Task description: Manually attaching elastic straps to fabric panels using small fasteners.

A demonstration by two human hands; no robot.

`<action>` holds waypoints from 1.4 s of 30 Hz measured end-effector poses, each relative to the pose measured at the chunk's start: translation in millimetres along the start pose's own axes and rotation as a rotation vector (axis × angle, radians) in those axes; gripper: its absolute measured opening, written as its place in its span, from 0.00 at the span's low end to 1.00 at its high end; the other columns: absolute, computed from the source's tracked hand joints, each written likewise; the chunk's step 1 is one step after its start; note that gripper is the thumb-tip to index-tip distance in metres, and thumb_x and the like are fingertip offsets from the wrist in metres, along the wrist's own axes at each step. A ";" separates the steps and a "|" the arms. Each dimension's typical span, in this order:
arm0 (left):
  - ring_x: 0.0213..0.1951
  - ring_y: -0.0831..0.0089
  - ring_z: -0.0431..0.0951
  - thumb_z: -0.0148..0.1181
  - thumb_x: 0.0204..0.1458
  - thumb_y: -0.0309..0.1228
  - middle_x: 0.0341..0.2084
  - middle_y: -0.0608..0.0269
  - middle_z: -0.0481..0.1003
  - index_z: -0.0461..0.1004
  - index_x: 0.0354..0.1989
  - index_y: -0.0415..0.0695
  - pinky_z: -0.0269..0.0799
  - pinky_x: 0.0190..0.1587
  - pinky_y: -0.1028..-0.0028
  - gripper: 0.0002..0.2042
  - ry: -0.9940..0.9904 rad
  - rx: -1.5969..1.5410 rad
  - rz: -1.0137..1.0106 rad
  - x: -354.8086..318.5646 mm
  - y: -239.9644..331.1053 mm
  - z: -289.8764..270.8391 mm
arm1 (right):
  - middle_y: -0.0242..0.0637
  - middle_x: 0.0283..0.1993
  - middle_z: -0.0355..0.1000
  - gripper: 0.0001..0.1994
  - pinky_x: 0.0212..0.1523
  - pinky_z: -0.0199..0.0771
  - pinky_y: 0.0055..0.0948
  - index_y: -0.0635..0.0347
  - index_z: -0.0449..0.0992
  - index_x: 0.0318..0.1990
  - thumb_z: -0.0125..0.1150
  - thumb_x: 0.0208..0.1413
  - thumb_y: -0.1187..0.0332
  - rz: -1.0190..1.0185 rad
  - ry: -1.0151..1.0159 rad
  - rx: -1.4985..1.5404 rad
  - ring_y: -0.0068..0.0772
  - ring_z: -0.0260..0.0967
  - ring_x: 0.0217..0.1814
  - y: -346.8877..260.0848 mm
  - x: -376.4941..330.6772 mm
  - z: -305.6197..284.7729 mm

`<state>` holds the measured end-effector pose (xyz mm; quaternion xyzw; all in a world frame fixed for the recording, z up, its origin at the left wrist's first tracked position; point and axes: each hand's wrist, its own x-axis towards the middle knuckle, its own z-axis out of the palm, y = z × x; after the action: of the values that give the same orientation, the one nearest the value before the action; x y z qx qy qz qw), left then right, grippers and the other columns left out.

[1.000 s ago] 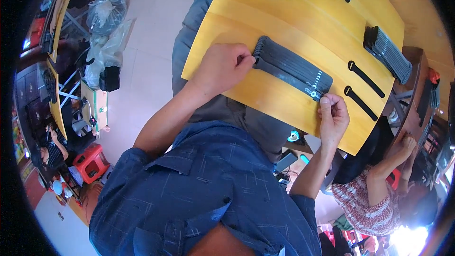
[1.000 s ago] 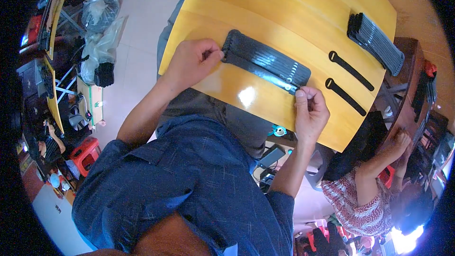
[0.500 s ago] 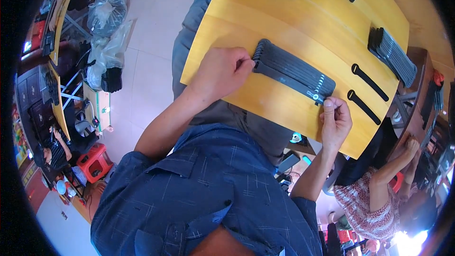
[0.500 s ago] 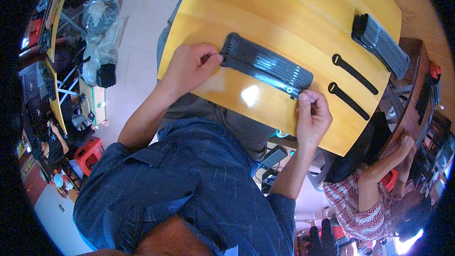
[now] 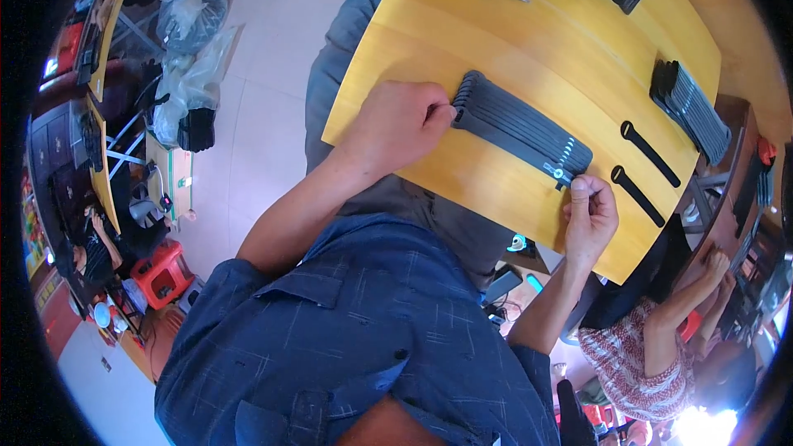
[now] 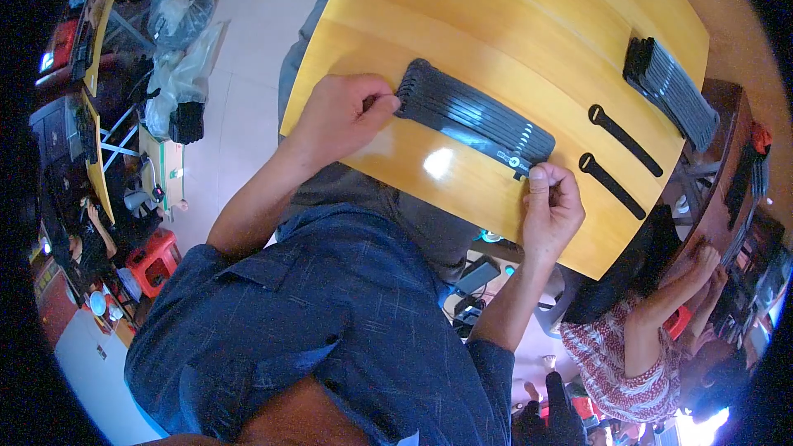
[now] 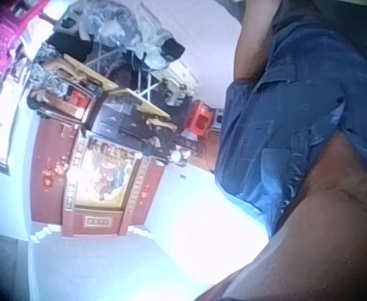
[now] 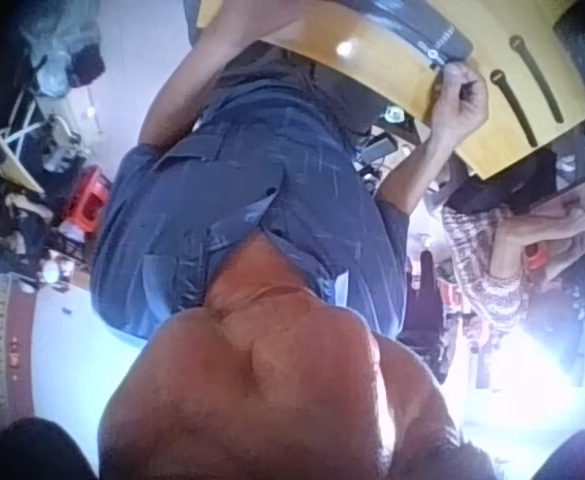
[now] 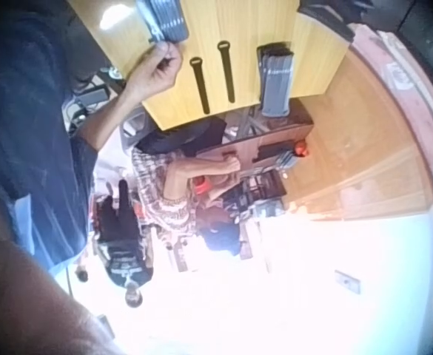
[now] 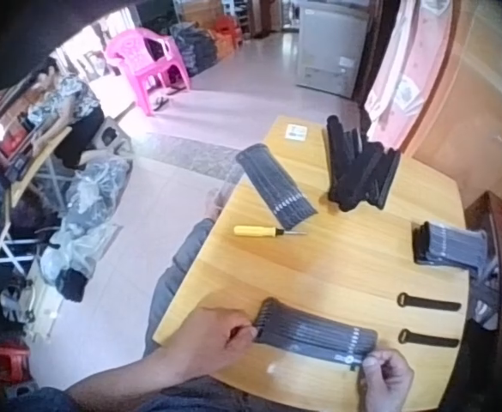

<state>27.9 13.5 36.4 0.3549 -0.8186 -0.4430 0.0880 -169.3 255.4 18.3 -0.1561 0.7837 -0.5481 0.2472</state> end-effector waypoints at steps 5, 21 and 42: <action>0.16 0.71 0.69 0.63 0.57 0.32 0.15 0.53 0.72 0.79 0.30 0.38 0.63 0.22 0.68 0.09 0.020 0.013 0.006 -0.5 -0.2 0.5 | 0.23 0.29 0.72 0.06 0.24 0.59 0.15 0.62 0.78 0.37 0.67 0.64 0.70 -0.012 0.001 0.009 0.11 0.61 0.25 1.3 0.3 0.4; 0.19 0.58 0.75 0.62 0.56 0.33 0.17 0.50 0.74 0.79 0.30 0.39 0.67 0.24 0.62 0.09 0.017 0.078 0.016 0.4 2.5 0.8 | 0.22 0.28 0.71 0.06 0.23 0.58 0.14 0.61 0.78 0.36 0.67 0.63 0.71 -0.009 0.024 0.025 0.10 0.60 0.24 4.4 -0.1 1.8; 0.16 0.68 0.71 0.64 0.56 0.31 0.14 0.54 0.72 0.78 0.28 0.38 0.64 0.22 0.67 0.09 0.056 0.019 0.029 -0.4 -0.4 3.6 | 0.20 0.28 0.72 0.06 0.28 0.63 0.14 0.61 0.78 0.34 0.69 0.61 0.71 -0.029 0.088 -0.106 0.09 0.63 0.27 3.7 1.9 7.6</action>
<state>26.8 16.0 34.1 0.3561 -0.8250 -0.4238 0.1137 -166.5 249.9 12.3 -0.1559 0.8195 -0.5155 0.1958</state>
